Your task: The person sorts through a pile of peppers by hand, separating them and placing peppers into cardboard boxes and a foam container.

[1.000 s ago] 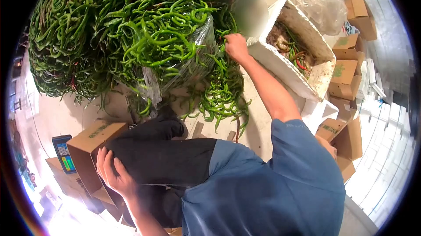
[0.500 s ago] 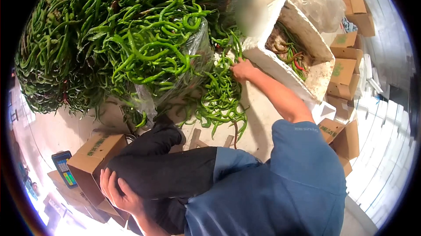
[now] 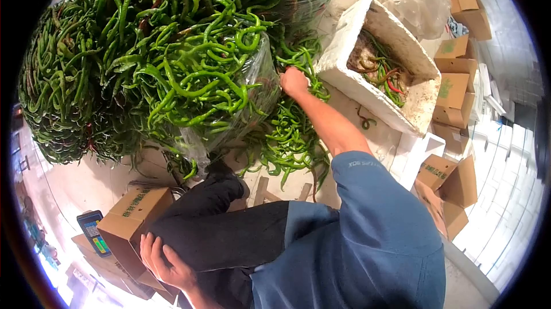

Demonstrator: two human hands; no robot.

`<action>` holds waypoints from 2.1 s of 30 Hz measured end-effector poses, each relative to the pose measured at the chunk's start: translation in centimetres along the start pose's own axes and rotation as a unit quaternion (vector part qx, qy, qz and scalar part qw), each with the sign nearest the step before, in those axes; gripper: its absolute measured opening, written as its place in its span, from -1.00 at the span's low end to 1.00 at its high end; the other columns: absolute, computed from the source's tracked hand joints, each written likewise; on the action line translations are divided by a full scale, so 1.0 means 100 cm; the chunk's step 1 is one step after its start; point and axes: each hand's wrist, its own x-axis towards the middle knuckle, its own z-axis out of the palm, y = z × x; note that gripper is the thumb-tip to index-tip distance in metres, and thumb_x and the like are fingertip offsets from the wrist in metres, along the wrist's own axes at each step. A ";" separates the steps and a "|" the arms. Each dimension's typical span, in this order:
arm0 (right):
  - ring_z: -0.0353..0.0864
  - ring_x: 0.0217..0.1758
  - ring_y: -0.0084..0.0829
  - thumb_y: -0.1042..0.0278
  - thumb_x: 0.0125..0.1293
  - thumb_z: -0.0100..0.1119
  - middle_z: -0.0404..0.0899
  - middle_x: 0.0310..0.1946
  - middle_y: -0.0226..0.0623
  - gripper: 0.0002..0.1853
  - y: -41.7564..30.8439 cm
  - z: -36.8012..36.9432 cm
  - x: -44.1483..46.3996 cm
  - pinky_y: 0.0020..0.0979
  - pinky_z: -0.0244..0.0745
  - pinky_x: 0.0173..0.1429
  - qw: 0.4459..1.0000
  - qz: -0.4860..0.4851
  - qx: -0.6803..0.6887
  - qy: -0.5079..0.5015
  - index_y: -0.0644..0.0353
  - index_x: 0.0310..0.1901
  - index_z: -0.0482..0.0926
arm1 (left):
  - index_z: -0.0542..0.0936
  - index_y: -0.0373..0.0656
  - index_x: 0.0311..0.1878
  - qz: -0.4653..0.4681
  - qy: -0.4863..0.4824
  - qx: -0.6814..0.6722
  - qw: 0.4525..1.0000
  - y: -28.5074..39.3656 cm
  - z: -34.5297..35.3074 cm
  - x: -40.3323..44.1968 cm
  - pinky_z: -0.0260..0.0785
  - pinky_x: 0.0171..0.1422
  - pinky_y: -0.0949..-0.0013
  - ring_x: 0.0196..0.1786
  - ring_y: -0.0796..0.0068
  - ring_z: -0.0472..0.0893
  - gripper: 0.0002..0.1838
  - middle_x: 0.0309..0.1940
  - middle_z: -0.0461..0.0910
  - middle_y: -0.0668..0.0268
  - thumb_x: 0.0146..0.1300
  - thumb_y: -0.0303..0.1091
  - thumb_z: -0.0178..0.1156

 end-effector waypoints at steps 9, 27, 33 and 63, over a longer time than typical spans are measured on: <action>0.70 0.04 -0.03 -0.20 0.14 0.40 0.68 0.00 0.05 -0.35 -0.029 -0.019 0.004 -0.06 0.57 0.11 0.991 0.133 0.003 0.005 0.28 0.00 0.65 | 0.61 -0.41 -0.10 -0.003 -0.001 -0.014 1.000 0.001 0.002 0.002 0.21 0.44 -0.06 0.27 -0.10 0.50 -0.78 0.05 0.61 0.01 0.31 -0.48 0.09; 0.72 0.03 -0.02 0.27 0.30 0.13 0.71 -0.06 0.03 -0.72 -0.020 0.001 0.033 -0.08 0.61 0.08 0.991 0.129 -0.035 0.006 0.28 -0.18 0.74 | 0.60 -0.42 -0.07 -0.008 0.008 -0.030 0.999 0.005 0.000 0.005 0.22 0.45 -0.05 0.29 -0.08 0.49 -0.79 0.08 0.60 0.00 0.33 -0.52 0.07; 0.66 -0.01 0.17 0.26 0.26 0.03 0.67 -0.11 0.17 -0.67 -0.003 -0.016 0.012 0.03 0.55 0.09 0.998 0.063 0.002 0.013 0.35 -0.17 0.65 | 0.61 -0.43 -0.12 -0.011 0.028 -0.052 0.998 0.010 0.003 0.008 0.21 0.44 -0.09 0.27 -0.11 0.50 -0.81 0.04 0.62 0.00 0.26 -0.55 0.10; 0.49 -0.61 -0.54 0.06 0.34 0.28 0.47 -0.51 -0.41 -0.61 0.048 -0.014 -0.113 -0.44 0.35 -0.57 0.902 0.122 0.395 -0.121 0.30 -0.15 0.56 | 0.64 -0.37 -0.08 0.031 0.078 -0.104 0.991 0.001 0.005 -0.001 0.27 0.41 0.03 0.24 -0.01 0.55 -0.82 0.03 0.66 0.07 0.31 -0.59 0.12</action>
